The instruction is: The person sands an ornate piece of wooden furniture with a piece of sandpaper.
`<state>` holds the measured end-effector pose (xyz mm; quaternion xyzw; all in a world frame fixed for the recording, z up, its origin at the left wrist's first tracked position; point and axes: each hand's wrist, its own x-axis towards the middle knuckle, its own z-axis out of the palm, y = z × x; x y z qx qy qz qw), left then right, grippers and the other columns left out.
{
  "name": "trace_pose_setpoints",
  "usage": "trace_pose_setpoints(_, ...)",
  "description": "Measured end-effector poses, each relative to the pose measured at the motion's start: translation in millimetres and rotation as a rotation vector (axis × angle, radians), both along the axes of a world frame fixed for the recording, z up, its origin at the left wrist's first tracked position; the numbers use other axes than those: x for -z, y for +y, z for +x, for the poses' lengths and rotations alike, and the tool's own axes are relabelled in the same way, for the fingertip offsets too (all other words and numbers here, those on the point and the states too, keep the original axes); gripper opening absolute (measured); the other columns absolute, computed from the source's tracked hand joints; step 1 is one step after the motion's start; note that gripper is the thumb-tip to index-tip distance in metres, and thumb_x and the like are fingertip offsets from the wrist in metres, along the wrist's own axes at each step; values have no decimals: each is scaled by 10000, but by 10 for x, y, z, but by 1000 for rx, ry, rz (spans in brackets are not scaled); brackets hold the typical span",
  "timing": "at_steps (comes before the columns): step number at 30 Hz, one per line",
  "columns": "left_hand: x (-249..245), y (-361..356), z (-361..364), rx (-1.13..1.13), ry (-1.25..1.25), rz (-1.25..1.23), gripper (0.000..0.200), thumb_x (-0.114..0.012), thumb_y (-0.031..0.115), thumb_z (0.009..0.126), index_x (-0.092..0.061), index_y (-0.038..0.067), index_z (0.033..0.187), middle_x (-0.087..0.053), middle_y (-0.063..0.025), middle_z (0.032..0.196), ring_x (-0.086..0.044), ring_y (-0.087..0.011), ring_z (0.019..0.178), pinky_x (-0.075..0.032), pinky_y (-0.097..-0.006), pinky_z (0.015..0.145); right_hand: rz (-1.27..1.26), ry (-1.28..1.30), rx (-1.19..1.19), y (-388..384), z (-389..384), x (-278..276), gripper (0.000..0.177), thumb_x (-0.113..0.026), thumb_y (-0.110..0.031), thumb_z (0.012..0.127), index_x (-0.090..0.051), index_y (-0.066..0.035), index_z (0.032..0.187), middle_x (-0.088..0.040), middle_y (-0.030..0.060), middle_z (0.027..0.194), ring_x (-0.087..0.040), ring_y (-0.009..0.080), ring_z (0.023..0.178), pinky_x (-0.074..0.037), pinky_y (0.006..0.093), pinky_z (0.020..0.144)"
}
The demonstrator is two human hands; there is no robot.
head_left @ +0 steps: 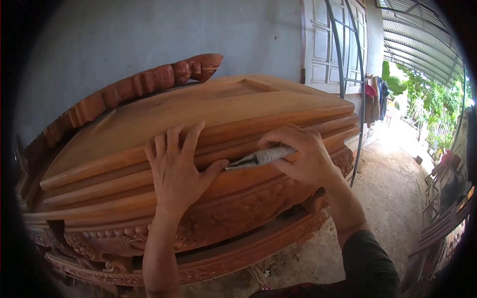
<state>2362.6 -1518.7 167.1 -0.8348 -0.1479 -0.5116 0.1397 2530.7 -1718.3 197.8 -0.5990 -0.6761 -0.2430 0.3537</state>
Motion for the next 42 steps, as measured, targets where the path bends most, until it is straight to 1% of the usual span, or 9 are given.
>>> trace_pose_setpoints(5,-11,-6,-11,19,-25,5,754,-849,419,671,-591,163,1332,-508,-105,1222,-449,-345,1199,-310,-516,1047,241,284,-248,305,-73,158,337,-797,-36,799,-674,-61,1111,-724,72,962,-711,165,907,-573,308,691)
trace_pose_setpoints(12,-10,28,-23,5,17,21,725,-820,448,708,-595,154,1331,-522,-107,1221,-460,-347,1194,-314,-509,1049,83,80,-342,206,311,168,233,-795,-51,780,-733,-76,1002,-734,58,939,-701,160,881,-554,306,770)
trace_pose_setpoints(22,4,44,-21,36,-10,70,694,-772,490,777,-592,128,1342,-524,-112,1237,-460,-341,1194,-320,-506,1054,-120,289,96,-1053,1611,236,237,-795,-38,765,-748,-16,996,-719,68,992,-666,152,951,-517,290,851)
trace_pose_setpoints(27,16,63,-27,44,-12,45,694,-774,489,777,-590,136,1345,-523,-106,1238,-462,-329,1195,-319,-505,1058,60,524,420,-1816,2358,364,148,-739,6,858,-727,-10,1005,-698,60,935,-647,148,894,-526,311,808)
trace_pose_setpoints(30,24,74,-33,68,-10,39,694,-786,468,770,-587,142,1350,-522,-101,1234,-462,-324,1197,-317,-506,1060,98,213,699,-2392,2882,414,168,-620,4,865,-719,18,1001,-681,84,802,-651,169,770,-513,301,707)
trace_pose_setpoints(33,9,69,-30,68,-18,43,691,-791,454,766,-587,144,1349,-524,-101,1239,-462,-325,1199,-315,-507,1062,-12,-60,1078,-3195,3658,727,237,-686,67,837,-684,-21,1057,-716,94,888,-680,188,842,-533,338,744)
trace_pose_setpoints(35,18,64,-42,59,-27,44,679,-789,442,771,-588,139,1345,-526,-102,1240,-463,-325,1201,-312,-507,1068,219,289,999,-2657,2756,509,359,-710,35,814,-640,-24,1161,-723,175,944,-713,299,899,-540,362,782)
trace_pose_setpoints(37,21,61,-39,65,-25,32,671,-787,437,775,-588,140,1343,-526,-103,1241,-463,-326,1201,-311,-508,1071,343,37,912,-2284,2378,467,400,-731,5,818,-612,-10,1200,-712,193,992,-709,300,909,-542,362,783)
trace_pose_setpoints(42,31,69,-39,81,-31,57,636,-779,413,793,-591,145,1338,-526,-102,1242,-465,-329,1197,-313,-507,1068,270,-10,704,-1235,1022,296,408,-765,-50,825,-629,-66,1210,-699,139,1083,-686,246,971,-554,337,832)
